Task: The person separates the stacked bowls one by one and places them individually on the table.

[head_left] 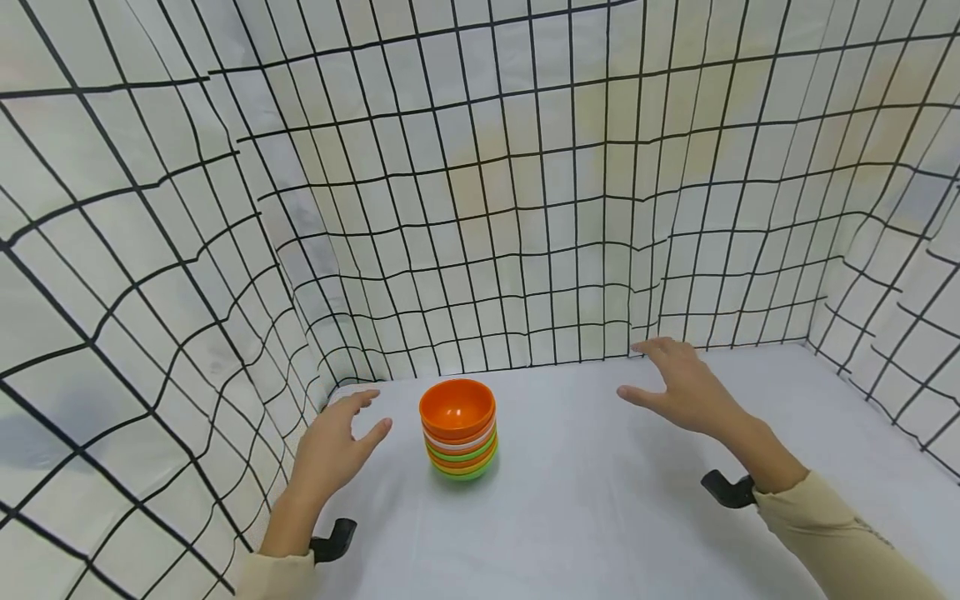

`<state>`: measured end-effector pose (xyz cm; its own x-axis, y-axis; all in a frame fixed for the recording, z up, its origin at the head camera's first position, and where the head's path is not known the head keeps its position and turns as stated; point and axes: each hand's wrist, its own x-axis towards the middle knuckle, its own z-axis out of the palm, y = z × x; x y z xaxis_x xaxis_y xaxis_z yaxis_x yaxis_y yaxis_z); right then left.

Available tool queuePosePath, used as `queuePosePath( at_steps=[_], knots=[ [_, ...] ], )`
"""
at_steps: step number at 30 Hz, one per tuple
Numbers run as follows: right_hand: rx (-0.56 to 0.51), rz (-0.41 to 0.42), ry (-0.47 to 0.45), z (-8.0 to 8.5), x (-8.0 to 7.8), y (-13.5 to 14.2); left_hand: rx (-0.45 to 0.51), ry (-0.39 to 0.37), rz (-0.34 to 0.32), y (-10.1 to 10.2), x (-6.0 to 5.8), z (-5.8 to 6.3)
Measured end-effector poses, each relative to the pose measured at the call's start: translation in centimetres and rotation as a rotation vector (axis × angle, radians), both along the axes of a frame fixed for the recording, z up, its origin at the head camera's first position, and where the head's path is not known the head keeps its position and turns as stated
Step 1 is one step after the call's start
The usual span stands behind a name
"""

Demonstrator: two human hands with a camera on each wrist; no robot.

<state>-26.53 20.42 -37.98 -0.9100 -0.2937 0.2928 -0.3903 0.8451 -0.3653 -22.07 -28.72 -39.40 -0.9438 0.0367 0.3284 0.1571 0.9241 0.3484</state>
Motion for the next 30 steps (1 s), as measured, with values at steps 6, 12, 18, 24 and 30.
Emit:
queuePosePath(
  at_steps=[6, 12, 18, 24, 30],
  knots=[
    [-0.216, 0.135, -0.075, -1.0, -0.4, -4.2, 0.223, -0.026, -0.046, 1.0, -0.8, -2.9],
    [-0.395, 0.253, -0.172, -2.4, -1.2, -8.1, 0.464, -0.173, -0.124, 2.3, -1.7, -5.7],
    [-0.48, 0.32, -0.269, -4.1, -1.7, -10.8, 0.59, -0.358, -0.235, 3.6, -2.2, -8.2],
    [-0.55, 0.367, -0.372, -4.9, -2.8, -13.7, 0.651, -0.487, -0.28, 4.0, -3.0, -9.5],
    [-0.59, 0.388, -0.458, -5.3, -3.4, -16.2, 0.686, -0.48, -0.293, 4.3, -3.4, -10.3]
  ],
)
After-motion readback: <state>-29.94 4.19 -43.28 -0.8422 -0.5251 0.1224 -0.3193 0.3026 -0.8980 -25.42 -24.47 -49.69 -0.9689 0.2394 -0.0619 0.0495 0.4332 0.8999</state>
